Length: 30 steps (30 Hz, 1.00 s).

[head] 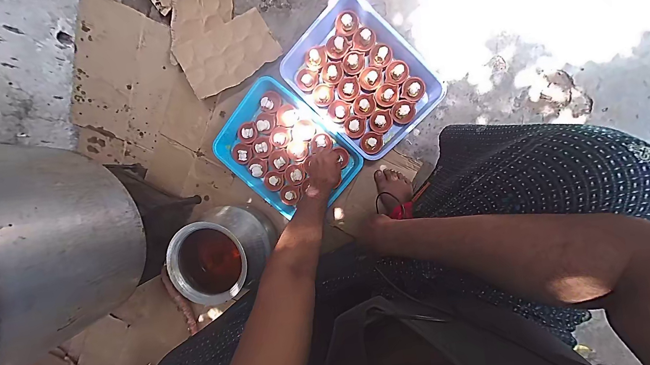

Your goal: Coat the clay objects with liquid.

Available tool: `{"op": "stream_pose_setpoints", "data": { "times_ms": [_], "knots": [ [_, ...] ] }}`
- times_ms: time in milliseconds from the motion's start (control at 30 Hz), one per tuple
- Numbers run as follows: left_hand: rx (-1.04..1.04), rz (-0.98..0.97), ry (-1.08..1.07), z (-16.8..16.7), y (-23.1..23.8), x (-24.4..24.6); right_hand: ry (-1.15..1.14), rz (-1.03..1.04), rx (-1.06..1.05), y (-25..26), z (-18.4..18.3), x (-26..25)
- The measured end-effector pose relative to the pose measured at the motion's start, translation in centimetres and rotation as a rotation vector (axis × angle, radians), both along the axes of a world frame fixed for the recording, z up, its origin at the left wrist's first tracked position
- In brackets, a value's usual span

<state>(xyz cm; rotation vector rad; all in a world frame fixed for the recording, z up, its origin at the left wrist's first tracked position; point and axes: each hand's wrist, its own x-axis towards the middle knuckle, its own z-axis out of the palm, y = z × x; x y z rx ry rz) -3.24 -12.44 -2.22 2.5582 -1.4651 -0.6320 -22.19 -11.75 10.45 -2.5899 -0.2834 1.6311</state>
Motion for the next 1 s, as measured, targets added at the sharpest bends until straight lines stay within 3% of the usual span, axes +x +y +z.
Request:
{"op": "stream_pose_setpoints", "data": {
  "times_ms": [67,100,267,367,467,567,733,833,1000],
  "knots": [
    [0.133,0.022,0.015,0.7,-1.1,-0.6,0.166,-0.031,0.103,-2.0,5.6,1.7],
    [0.180,0.039,0.022,1.1,-1.5,-0.8,0.194,-0.040,0.132,-2.4,6.7,2.0],
    [0.209,0.123,0.061,2.0,-2.1,-0.8,0.185,-0.036,0.125,-2.3,7.0,2.1],
    [0.081,0.227,0.096,2.5,-1.5,-0.8,0.199,-0.069,0.122,-2.1,7.1,2.3],
    [-0.207,0.332,0.098,5.0,-0.2,-1.4,0.088,-0.148,0.200,-2.6,6.5,2.2],
    [-0.524,0.396,0.084,9.0,2.9,-1.9,-0.059,-0.340,0.330,-3.5,5.5,2.9],
    [-0.610,0.537,0.256,19.0,11.8,-4.3,-0.322,-0.774,0.522,-3.6,5.1,3.8],
    [-0.744,0.515,0.330,20.9,16.7,-5.7,-0.502,-0.935,0.771,-3.2,4.2,3.1],
    [-0.884,0.458,0.474,22.2,21.6,-10.1,-0.562,-0.849,1.196,-1.1,6.7,1.2]
  ]
}}
